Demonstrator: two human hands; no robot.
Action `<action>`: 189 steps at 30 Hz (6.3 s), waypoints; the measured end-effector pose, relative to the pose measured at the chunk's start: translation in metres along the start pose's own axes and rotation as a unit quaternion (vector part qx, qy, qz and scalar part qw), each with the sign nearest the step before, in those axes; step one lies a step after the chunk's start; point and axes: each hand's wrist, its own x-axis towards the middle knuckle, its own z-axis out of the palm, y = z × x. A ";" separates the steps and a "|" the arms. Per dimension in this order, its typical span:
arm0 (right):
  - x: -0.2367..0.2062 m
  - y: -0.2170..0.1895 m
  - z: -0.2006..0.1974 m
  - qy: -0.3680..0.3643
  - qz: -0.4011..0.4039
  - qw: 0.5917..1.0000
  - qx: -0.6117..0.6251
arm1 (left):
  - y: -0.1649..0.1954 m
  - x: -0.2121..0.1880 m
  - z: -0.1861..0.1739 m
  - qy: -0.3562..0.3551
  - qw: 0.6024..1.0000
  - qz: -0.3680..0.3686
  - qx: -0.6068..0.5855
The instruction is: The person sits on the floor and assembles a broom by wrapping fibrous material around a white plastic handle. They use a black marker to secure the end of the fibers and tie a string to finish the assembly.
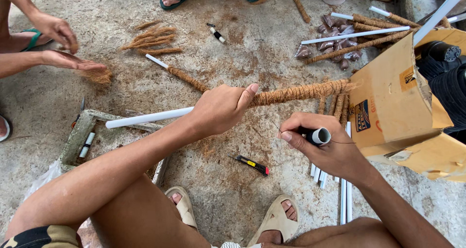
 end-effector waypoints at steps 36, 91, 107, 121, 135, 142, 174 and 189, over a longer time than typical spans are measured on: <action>0.083 0.020 0.041 0.163 0.070 0.976 -0.128 | -0.011 0.020 0.012 0.082 0.992 -0.037 0.090; 0.058 0.013 0.003 0.003 0.138 0.988 0.068 | -0.030 0.026 -0.007 0.079 0.967 0.050 -0.235; 0.048 -0.006 0.009 -0.012 0.073 0.990 0.122 | -0.012 0.011 -0.010 0.108 0.987 0.106 -0.049; 0.056 0.029 0.002 -0.050 0.144 0.973 0.175 | -0.019 0.008 -0.007 -0.128 0.950 0.044 -0.283; 0.051 0.047 -0.010 -0.114 0.198 0.972 0.055 | -0.023 0.003 -0.007 -0.300 0.906 0.000 -0.300; 0.057 0.056 -0.015 -0.162 0.021 0.973 0.164 | -0.019 -0.002 -0.003 -0.354 0.904 0.052 -0.235; 0.052 0.027 0.010 0.044 0.099 0.976 -0.189 | -0.013 0.006 0.036 -0.126 0.975 0.125 -0.134; 0.053 0.026 0.014 0.085 0.091 0.976 -0.180 | -0.022 0.013 0.040 -0.094 0.965 0.151 -0.191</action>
